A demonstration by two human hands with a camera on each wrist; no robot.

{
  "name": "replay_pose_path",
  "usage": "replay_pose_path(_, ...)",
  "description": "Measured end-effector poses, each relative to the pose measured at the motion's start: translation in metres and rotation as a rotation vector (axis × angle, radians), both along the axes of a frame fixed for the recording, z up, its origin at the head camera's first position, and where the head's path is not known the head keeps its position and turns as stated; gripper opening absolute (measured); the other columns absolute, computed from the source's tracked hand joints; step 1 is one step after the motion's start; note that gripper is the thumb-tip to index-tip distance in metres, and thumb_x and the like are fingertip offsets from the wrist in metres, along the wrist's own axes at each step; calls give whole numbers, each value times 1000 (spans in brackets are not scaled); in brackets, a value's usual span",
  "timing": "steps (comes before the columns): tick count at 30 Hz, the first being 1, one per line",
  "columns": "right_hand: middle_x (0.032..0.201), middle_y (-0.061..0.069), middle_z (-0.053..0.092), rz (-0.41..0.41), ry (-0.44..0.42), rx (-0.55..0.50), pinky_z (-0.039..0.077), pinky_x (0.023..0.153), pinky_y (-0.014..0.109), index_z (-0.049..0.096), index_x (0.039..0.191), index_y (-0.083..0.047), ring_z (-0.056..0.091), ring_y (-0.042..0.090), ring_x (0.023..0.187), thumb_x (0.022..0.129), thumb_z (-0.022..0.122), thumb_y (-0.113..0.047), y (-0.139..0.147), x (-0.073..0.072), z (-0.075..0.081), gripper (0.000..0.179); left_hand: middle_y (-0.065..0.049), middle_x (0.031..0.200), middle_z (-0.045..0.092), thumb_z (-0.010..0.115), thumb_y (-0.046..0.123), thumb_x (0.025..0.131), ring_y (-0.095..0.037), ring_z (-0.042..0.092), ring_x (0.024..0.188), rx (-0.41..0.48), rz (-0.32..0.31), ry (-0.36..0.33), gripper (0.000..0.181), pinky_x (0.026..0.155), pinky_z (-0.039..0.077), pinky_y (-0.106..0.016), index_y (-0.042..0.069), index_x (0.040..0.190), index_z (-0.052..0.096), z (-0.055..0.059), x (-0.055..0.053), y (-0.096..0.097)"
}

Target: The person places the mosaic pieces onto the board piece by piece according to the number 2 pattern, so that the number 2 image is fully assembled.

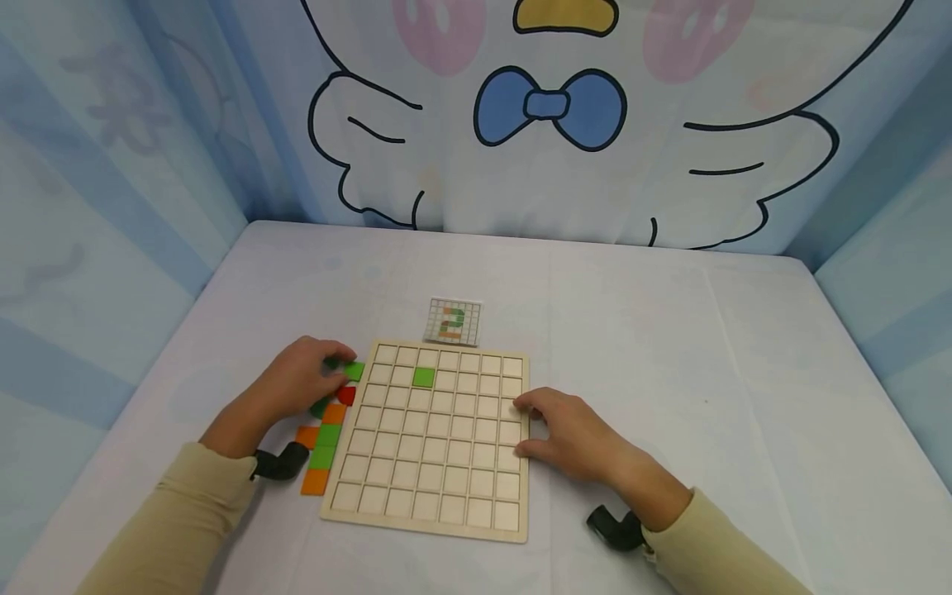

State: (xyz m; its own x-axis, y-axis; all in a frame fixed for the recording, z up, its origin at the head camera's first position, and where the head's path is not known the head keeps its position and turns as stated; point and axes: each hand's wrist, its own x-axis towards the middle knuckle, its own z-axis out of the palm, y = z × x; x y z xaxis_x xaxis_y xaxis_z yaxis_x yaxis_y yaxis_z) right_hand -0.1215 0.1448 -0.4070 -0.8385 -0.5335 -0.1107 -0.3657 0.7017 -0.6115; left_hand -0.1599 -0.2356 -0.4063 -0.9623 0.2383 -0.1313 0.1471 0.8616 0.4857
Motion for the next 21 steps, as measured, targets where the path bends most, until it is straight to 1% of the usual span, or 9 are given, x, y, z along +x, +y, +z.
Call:
replay_pose_path(5, 125, 8, 62, -3, -2, 2, 48, 94, 45, 59, 129, -1, 60, 24, 110, 86, 81, -19, 0, 0, 1, 52, -20, 115, 62, 66, 11, 95, -33, 51, 97, -13, 17, -4, 27, 82, 47, -48, 1, 120, 68, 0, -1, 1)
replay_pose_path(10, 124, 7, 62, -3, 5, 3, 48, 94, 45, 60, 129, -1, 60, 24, 109, 86, 81, -20, 0, 1, 3, 52, -19, 111, 61, 68, 14, 94, -31, 52, 95, -46, 28, 4, 27, 80, 48, -47, 1, 118, 69, 0, -1, 2)
replay_pose_path(14, 124, 8, 62, -3, 10, 4, 48, 94, 44, 60, 129, 0, 60, 24, 109, 86, 81, -18, 0, 1, 2, 51, -20, 111, 61, 69, 17, 94, -32, 52, 96, -75, 40, -4, 29, 82, 49, -48, 1, 118, 69, 2, -2, 3)
replay_pose_path(19, 124, 8, 62, 0, 12, -1, 48, 94, 45, 59, 129, 0, 60, 24, 109, 85, 81, -18, 0, 1, 2, 52, -20, 116, 60, 72, 19, 93, -33, 52, 100, -102, 66, -10, 34, 87, 50, -49, 1, 120, 68, 10, -2, 3)
replay_pose_path(21, 124, 8, 62, 3, 14, -3, 48, 93, 45, 60, 128, 0, 60, 24, 109, 85, 81, -19, 0, 1, 1, 52, -20, 117, 60, 72, 19, 92, -34, 52, 103, -95, 68, -5, 34, 90, 49, -51, 1, 121, 68, 12, -3, 3)
